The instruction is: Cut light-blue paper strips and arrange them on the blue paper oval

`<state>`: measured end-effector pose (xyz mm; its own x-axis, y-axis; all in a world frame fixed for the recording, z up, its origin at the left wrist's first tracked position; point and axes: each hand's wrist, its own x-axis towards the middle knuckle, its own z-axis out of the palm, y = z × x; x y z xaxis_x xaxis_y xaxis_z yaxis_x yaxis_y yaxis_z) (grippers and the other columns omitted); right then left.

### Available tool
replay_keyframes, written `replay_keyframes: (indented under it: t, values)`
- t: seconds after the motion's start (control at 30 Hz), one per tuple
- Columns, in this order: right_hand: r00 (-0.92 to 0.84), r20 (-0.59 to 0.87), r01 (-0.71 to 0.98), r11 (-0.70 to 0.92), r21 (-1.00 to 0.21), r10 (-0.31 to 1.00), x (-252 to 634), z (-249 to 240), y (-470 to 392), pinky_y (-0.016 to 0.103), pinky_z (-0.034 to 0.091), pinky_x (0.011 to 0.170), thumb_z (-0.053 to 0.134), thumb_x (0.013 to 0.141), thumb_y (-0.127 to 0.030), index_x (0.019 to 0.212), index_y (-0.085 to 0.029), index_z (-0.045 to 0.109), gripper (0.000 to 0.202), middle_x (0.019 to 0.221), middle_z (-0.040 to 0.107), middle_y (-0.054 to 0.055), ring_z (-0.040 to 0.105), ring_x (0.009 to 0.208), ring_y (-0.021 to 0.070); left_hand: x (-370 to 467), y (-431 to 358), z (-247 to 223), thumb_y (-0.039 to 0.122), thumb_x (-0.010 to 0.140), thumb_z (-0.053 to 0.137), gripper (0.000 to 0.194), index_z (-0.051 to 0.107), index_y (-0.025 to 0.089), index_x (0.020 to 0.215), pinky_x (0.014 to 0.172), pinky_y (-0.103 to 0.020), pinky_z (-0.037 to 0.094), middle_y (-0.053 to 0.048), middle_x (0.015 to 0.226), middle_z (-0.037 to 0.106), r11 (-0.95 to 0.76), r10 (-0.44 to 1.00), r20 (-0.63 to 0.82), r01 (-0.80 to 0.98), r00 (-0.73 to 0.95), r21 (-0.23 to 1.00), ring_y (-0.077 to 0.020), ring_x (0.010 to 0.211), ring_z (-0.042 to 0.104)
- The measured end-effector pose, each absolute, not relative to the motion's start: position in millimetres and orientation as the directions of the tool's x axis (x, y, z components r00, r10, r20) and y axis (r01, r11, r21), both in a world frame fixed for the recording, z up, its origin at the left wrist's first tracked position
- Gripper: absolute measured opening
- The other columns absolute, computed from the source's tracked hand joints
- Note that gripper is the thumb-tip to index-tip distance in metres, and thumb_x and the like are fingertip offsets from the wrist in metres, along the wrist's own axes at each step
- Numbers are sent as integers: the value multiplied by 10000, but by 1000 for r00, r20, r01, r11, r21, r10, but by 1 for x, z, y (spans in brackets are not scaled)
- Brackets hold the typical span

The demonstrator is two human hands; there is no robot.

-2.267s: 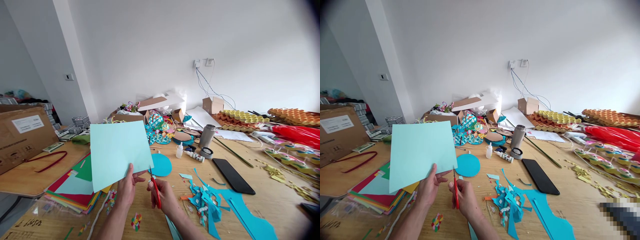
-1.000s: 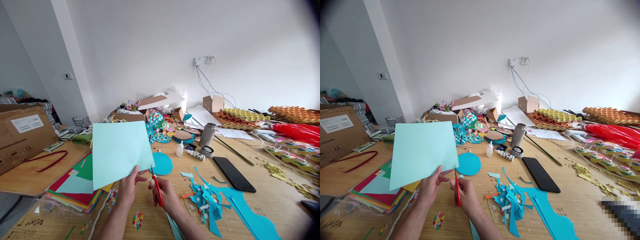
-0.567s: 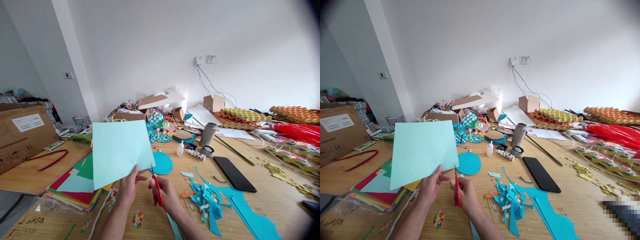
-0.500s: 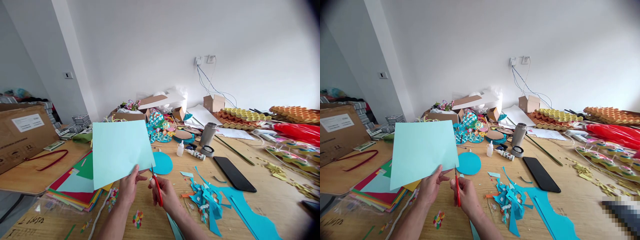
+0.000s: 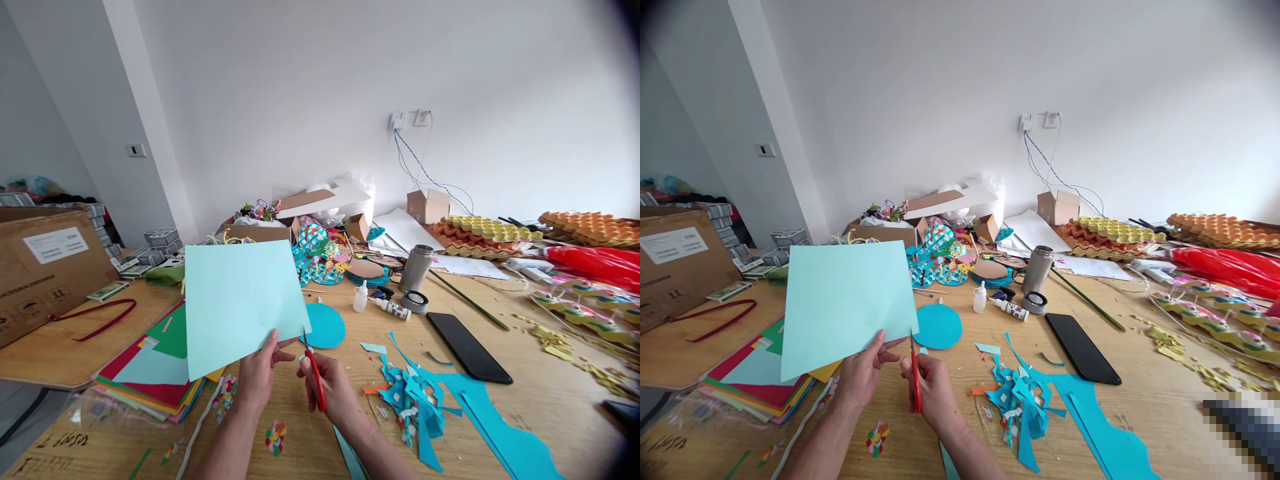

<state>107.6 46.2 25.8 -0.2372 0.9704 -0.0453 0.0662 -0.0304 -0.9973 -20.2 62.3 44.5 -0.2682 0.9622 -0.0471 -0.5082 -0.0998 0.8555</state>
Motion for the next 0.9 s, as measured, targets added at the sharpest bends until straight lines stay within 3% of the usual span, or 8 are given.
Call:
replay_keyframes:
  t: [0.4,0.9]
  values:
    - [-190,-83,96,-66,-993,978,107,27,45,210,294,298,514,642,-810,601,-205,460,608,386,395,-75,380,294,81,-21,63,42,279,643,797,491,609,130,1072,453,-239,563,-108,1010,691,-94,964,-45,-497,-262,862,-282,808,717]
    - [-203,-24,65,-11,-998,979,109,26,47,204,302,330,452,683,-822,640,-200,448,623,405,417,-72,407,321,83,-19,59,43,328,634,806,568,606,114,1121,536,-296,595,-144,1027,695,-67,979,-33,-477,-199,876,-312,842,710]
